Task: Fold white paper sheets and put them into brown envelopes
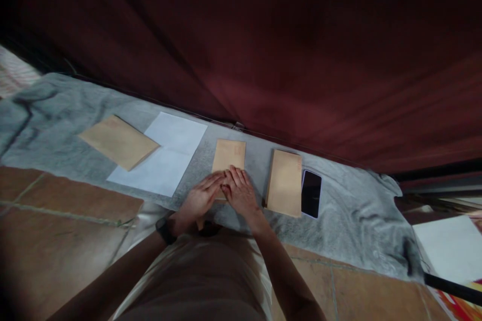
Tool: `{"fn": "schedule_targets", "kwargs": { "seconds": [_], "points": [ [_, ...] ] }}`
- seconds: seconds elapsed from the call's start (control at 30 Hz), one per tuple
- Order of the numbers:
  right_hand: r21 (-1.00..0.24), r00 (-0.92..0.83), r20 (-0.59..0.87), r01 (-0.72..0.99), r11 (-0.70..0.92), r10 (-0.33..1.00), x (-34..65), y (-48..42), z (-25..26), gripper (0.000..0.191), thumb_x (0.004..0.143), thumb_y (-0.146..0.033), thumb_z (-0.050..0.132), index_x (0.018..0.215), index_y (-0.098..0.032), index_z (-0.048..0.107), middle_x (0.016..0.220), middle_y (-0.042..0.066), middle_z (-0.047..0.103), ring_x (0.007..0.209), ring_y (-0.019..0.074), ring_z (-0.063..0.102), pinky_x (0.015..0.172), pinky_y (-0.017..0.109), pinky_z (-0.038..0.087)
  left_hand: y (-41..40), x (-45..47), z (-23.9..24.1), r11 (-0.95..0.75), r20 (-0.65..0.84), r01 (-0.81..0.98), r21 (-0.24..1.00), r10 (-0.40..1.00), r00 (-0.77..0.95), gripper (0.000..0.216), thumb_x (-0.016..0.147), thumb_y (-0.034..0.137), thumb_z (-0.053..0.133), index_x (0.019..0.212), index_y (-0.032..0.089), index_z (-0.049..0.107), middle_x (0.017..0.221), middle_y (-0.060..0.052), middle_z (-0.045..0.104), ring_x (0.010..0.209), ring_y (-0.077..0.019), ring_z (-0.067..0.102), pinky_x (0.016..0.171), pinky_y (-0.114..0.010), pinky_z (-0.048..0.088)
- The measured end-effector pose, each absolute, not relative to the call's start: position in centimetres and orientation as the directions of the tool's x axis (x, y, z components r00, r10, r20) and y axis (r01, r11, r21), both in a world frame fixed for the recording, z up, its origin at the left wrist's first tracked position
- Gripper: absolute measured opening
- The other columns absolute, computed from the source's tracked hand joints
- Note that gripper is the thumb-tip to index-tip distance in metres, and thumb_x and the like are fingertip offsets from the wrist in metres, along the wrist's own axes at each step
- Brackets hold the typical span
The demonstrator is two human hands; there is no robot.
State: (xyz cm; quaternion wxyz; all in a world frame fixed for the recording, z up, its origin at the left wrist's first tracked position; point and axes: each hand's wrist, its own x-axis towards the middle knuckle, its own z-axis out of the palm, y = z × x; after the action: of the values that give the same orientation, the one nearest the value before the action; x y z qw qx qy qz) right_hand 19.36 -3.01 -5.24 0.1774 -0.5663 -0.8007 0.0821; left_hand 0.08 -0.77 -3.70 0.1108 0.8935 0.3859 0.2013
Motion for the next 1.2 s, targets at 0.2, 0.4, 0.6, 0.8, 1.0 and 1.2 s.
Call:
{"fn": "schedule_targets", "kwargs": {
  "seconds": [0.2,0.4,0.6,0.8,1.0,1.2],
  "points": [
    [-0.337,-0.274,0.218,0.879,0.336,0.936,19.1,-3.4,-5.8,0.055,0.106,-0.023,0.044,0.158,-0.008,0.041,0.163,0.017,0.044,0.156,0.0254,0.033,0.131,0.051,0.028,2.4,3.5,-4.6,-0.657,0.215,0.692,0.299,0.753,0.622,0.058,0.108,0.035,0.037,0.159,0.008,0.038,0.166,-0.017,0.039,0.158,-0.0275,0.028,0.129,-0.048,0.028],
    [-0.361,-0.243,0.221,0.88,0.31,0.945,19.2,-2.6,-5.5,0.055,0.107,-0.022,0.037,0.162,-0.014,0.036,0.166,0.012,0.04,0.156,0.0219,0.033,0.131,0.049,0.027,3.8,3.6,-5.4,-0.627,0.227,0.731,0.268,0.779,0.584,0.064,0.107,0.041,0.038,0.161,0.007,0.034,0.167,-0.018,0.035,0.159,-0.0281,0.024,0.131,-0.05,0.021],
    [-0.34,-0.165,0.174,0.915,0.217,0.971,20.0,0.2,-5.7,0.054,0.106,-0.023,0.034,0.158,-0.009,0.043,0.166,0.014,0.038,0.156,0.0253,0.035,0.131,0.05,0.024,4.0,3.7,-5.4,-0.566,0.202,0.776,0.278,0.824,0.529,0.061,0.106,0.033,0.036,0.161,0.005,0.036,0.168,-0.019,0.033,0.159,-0.0291,0.024,0.131,-0.051,0.021],
    [-0.35,-0.08,0.146,0.928,0.127,0.986,20.3,4.2,-5.5,0.056,0.108,-0.028,0.03,0.16,-0.01,0.04,0.167,0.013,0.037,0.157,0.0244,0.032,0.131,0.05,0.021,5.4,3.9,-5.3,-0.54,0.209,0.795,0.277,0.841,0.498,0.061,0.104,0.029,0.036,0.162,0.01,0.036,0.169,-0.015,0.032,0.16,-0.0285,0.023,0.131,-0.052,0.019],
    [-0.315,-0.034,0.119,0.946,0.07,0.992,20.3,6.5,-5.2,0.057,0.109,-0.032,0.033,0.16,-0.008,0.039,0.168,0.016,0.033,0.158,0.0279,0.03,0.13,0.052,0.021,7.0,4.1,-5.3,-0.518,0.177,0.817,0.253,0.855,0.488,0.059,0.106,0.033,0.034,0.16,0.01,0.04,0.169,-0.017,0.03,0.16,-0.0301,0.023,0.131,-0.053,0.016],
    [-0.299,-0.037,0.127,0.951,0.074,0.991,20.2,6.4,-5.3,0.057,0.108,-0.031,0.034,0.16,-0.008,0.038,0.168,0.017,0.032,0.157,0.029,0.03,0.129,0.053,0.021,8.3,4.4,-5.3,-0.529,0.171,0.807,0.262,0.849,0.501,0.059,0.107,0.034,0.031,0.16,0.012,0.04,0.169,-0.015,0.031,0.16,-0.0296,0.021,0.13,-0.057,0.017]
  ]
}}
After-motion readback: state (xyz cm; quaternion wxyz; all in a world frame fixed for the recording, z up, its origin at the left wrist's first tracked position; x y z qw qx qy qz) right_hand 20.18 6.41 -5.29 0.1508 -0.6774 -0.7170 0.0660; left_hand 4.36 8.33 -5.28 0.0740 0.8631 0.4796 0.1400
